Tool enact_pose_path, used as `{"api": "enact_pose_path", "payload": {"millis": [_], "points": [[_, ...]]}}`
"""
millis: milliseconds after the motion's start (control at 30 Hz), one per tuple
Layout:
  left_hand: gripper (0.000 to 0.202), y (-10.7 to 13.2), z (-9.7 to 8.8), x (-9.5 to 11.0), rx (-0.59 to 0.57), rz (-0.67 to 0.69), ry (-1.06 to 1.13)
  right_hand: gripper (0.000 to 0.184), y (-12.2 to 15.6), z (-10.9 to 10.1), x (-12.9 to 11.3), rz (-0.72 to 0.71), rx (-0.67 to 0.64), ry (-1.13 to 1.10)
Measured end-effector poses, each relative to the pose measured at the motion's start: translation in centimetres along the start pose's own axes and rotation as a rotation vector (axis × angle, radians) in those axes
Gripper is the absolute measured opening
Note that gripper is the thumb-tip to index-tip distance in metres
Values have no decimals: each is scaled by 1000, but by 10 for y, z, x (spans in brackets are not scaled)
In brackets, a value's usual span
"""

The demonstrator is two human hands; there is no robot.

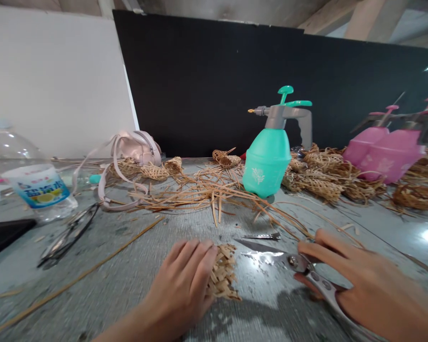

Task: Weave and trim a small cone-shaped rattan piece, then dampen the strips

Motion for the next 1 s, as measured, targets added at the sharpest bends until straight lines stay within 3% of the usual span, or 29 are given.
{"api": "enact_pose_path", "payload": {"millis": [100, 233, 367, 467, 633, 867, 1000], "points": [[40, 0, 0, 0, -9, 6, -8, 53, 2, 8, -3, -27, -56, 18], [43, -1, -1, -1, -19, 1, 0, 32, -4, -1, -11, -59, 53, 19], [40, -2, -1, -2, 3, -6, 13, 20, -5, 2, -18, -89, 71, -6], [42, -3, -2, -4, 13, -17, 38, 23, 3, 8, -16, -53, 84, 11], [44, -5, -4, -3, -19, 13, 77, 49, 11, 14, -14, -16, 63, 37], [38, -3, -4, 0, -18, 38, 79, 45, -2, 1, -35, -184, 102, 129], [38, -2, -2, 1, -17, 43, 58, 42, -2, 5, -38, -200, 55, 130]]}}
Point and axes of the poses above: each hand's wrist, its own y-axis away from the middle knuckle, its own z-axis out of the palm, x = y × z, the point moved 9 cm from there along -y, towards the middle knuckle, and after that the axes turned 8 degrees about x, right-handed, at the moved point
